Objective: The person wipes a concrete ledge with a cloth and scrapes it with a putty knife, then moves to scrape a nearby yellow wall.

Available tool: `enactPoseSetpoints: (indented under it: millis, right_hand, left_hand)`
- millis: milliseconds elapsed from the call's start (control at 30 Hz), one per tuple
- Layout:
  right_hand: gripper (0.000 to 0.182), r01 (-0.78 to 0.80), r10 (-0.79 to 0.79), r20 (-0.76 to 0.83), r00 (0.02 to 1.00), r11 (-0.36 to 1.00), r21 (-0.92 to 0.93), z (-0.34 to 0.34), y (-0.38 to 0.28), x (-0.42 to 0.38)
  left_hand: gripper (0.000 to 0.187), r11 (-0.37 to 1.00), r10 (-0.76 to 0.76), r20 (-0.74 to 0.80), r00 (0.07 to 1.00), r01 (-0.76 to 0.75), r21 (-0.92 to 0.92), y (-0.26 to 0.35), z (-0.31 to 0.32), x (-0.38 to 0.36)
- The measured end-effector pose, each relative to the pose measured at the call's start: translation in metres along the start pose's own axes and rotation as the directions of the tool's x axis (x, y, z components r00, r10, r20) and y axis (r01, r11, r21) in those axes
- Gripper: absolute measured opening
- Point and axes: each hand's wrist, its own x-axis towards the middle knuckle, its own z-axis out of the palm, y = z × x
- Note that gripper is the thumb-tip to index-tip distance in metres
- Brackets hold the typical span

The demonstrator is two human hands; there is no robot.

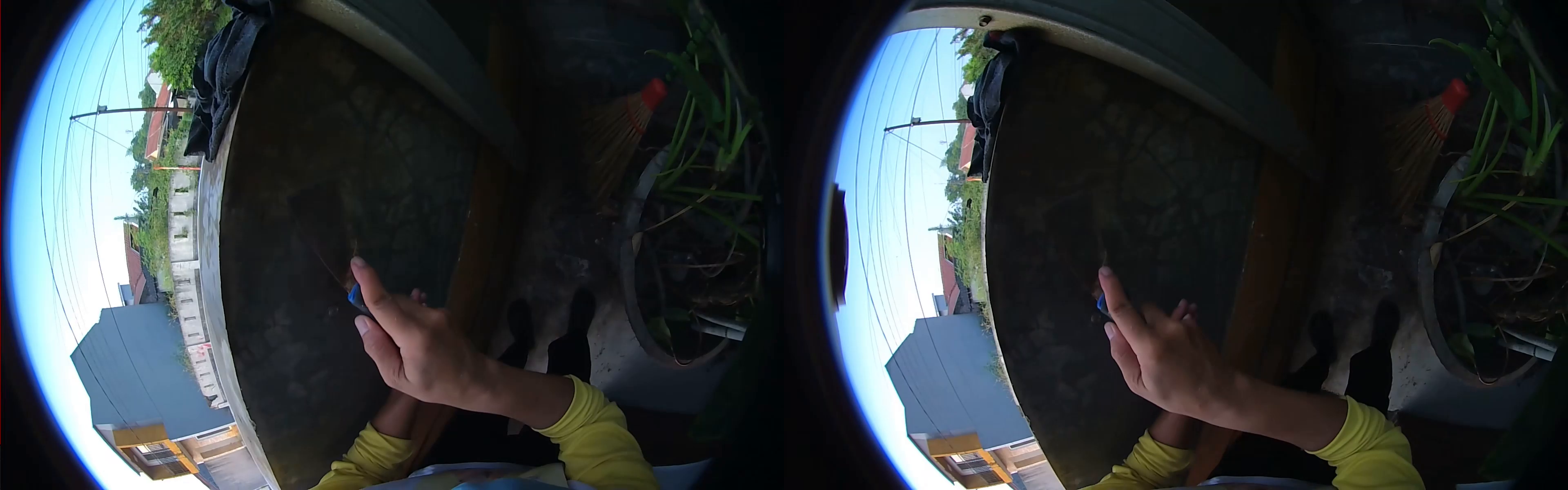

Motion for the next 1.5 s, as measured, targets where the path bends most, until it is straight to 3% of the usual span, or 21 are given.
enactPoseSetpoints:
  millis: [67,233,333,400,467,533,600,633,667,767,833,867,933,967,1033,1167,1233,1300,1367,1467,1500]
  right_hand:
    - [0.056,0.116,-0.113,-0.140,0.984,0.993,0.013,-0.018,0.002,0.052]
    - [0.049,-0.073,0.085,-0.122,0.989,0.993,0.095,-0.039,-0.025,0.115]
    - [0.061,0.163,-0.135,-0.165,0.977,0.972,0.169,0.006,-0.022,0.061]
    - [0.063,-0.075,0.049,0.167,0.985,0.986,0.151,0.018,-0.033,0.000]
    - [0.062,-0.244,0.208,0.406,0.890,0.969,0.036,0.027,-0.039,-0.055]
    - [0.058,-0.080,0.120,0.126,0.985,0.955,-0.284,0.029,0.007,-0.069]
    - [0.054,-0.226,0.223,-0.039,0.974,0.962,-0.155,0.006,0.033,-0.053]
    - [0.054,-0.395,0.405,-0.030,0.914,0.905,0.158,-0.019,0.050,-0.022]
    - [0.053,-0.336,0.347,-0.119,0.930,0.936,0.102,-0.032,0.077,0.003]
    - [0.050,-0.284,0.303,-0.253,0.919,0.953,0.108,-0.051,0.122,0.055]
    - [0.053,-0.290,0.317,-0.189,0.929,0.944,0.158,-0.043,0.105,0.038]
    - [0.056,-0.045,0.076,-0.325,0.943,0.994,0.103,-0.007,0.120,0.013]
    - [0.060,-0.183,0.186,-0.047,0.981,0.980,0.073,0.026,0.093,-0.069]
    - [0.062,-0.239,0.235,0.093,0.967,0.971,0.030,0.042,0.079,-0.111]
    - [0.060,-0.427,0.411,0.388,0.825,0.903,-0.050,0.055,0.062,-0.168]
    - [0.056,-0.396,0.415,-0.089,0.906,0.902,0.174,0.030,0.113,-0.126]
    - [0.051,-0.371,0.403,-0.284,0.870,0.914,0.162,-0.001,0.156,-0.059]
    - [0.047,-0.333,0.346,-0.421,0.839,0.937,0.106,-0.016,0.193,-0.015]
    - [0.048,-0.300,0.326,-0.408,0.853,0.945,0.128,-0.003,0.191,-0.032]
    - [0.054,-0.485,0.510,-0.051,0.858,0.840,0.243,0.028,0.137,-0.120]
    - [0.055,-0.522,0.526,0.062,0.848,0.811,0.263,0.047,0.126,-0.161]
  left_hand:
    - [0.042,1.000,0.010,-0.001,1.000,-0.010,0.030,0.006,-0.001,0.003]
    - [0.046,0.998,0.059,-0.035,0.998,-0.058,0.031,0.013,0.001,0.009]
    - [0.046,0.999,0.008,0.030,1.000,-0.006,-0.054,-0.001,0.004,-0.009]
    - [0.047,0.997,-0.055,0.079,0.995,0.051,0.052,0.012,0.007,0.004]
    - [0.043,0.987,-0.081,0.083,0.993,0.068,0.145,0.016,0.012,0.014]
    - [0.036,0.974,-0.065,0.055,0.996,0.051,0.219,0.016,0.018,0.015]
    - [0.042,0.888,-0.382,0.163,0.909,0.411,-0.206,-0.022,0.020,-0.016]
    - [0.043,0.950,-0.291,0.237,0.927,0.309,-0.040,-0.027,0.018,-0.022]
    - [0.045,0.979,-0.196,0.307,0.931,0.171,0.108,-0.032,0.017,-0.028]
    - [0.042,0.958,-0.198,0.356,0.913,0.105,0.265,-0.028,0.036,-0.041]
    - [0.050,0.922,-0.378,0.471,0.797,0.274,0.275,-0.046,0.040,-0.067]
    - [0.054,0.888,-0.459,0.518,0.722,0.360,0.286,-0.048,0.043,-0.080]
    - [0.066,0.849,-0.528,0.611,0.590,0.380,0.366,-0.037,0.054,-0.100]
    - [0.067,0.835,-0.527,0.648,0.550,0.192,0.516,-0.042,0.060,-0.116]
    - [0.070,0.793,-0.595,0.670,0.445,0.188,0.579,-0.057,0.074,-0.162]
    - [0.070,0.729,-0.669,0.741,0.055,0.241,0.640,-0.062,0.068,-0.210]
    - [0.073,0.582,-0.710,0.586,-0.391,0.144,0.801,-0.056,0.078,-0.204]
    - [0.072,0.551,-0.616,0.597,-0.514,0.261,0.793,-0.073,0.078,-0.234]
    - [0.073,0.644,-0.577,0.659,-0.482,0.229,0.730,-0.119,0.074,-0.333]
    - [0.084,0.621,-0.509,0.816,-0.275,0.539,0.569,-0.114,0.059,-0.362]
    - [0.090,0.672,-0.660,0.699,-0.275,0.200,0.713,-0.087,0.072,-0.337]
